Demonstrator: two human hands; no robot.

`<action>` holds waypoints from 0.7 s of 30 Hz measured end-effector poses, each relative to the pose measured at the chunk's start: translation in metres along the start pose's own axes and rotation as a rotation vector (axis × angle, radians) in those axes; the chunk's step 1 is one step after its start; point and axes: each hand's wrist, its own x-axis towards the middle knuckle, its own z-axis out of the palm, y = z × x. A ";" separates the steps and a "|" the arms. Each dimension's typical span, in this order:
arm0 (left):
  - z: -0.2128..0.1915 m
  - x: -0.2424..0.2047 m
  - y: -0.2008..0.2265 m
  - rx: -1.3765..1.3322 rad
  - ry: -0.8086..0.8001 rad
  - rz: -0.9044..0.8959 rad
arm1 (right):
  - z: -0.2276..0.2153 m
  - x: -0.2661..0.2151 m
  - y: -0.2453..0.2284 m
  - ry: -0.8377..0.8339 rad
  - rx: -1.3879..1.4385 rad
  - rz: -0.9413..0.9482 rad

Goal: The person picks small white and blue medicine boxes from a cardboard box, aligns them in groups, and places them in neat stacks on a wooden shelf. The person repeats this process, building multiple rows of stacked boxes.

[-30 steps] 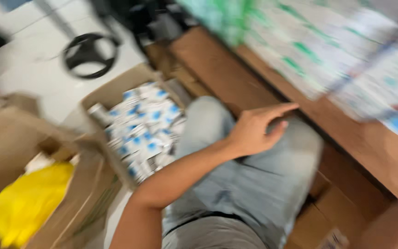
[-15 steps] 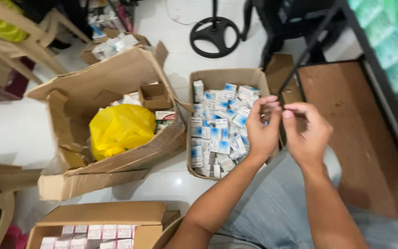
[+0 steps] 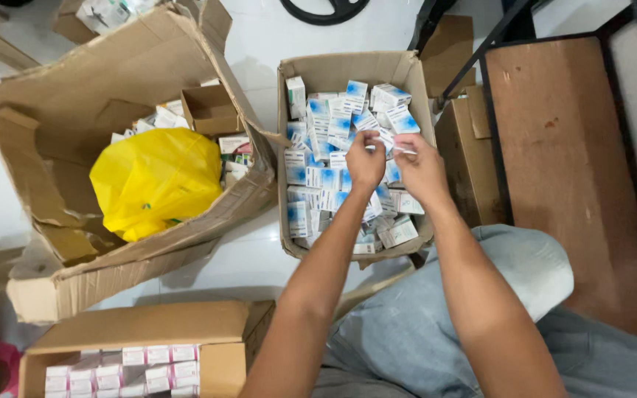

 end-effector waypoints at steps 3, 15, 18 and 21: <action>-0.026 -0.022 -0.044 0.596 -0.482 0.093 | -0.012 -0.010 0.002 0.049 0.034 -0.005; -0.175 -0.165 -0.139 1.032 -1.084 0.241 | -0.022 -0.041 -0.039 0.073 0.015 -0.131; -0.164 -0.166 -0.163 1.100 -1.045 0.026 | -0.021 -0.039 -0.038 0.103 -0.068 -0.099; -0.147 -0.164 -0.183 1.196 -1.123 0.091 | -0.024 -0.040 -0.034 0.115 -0.036 -0.065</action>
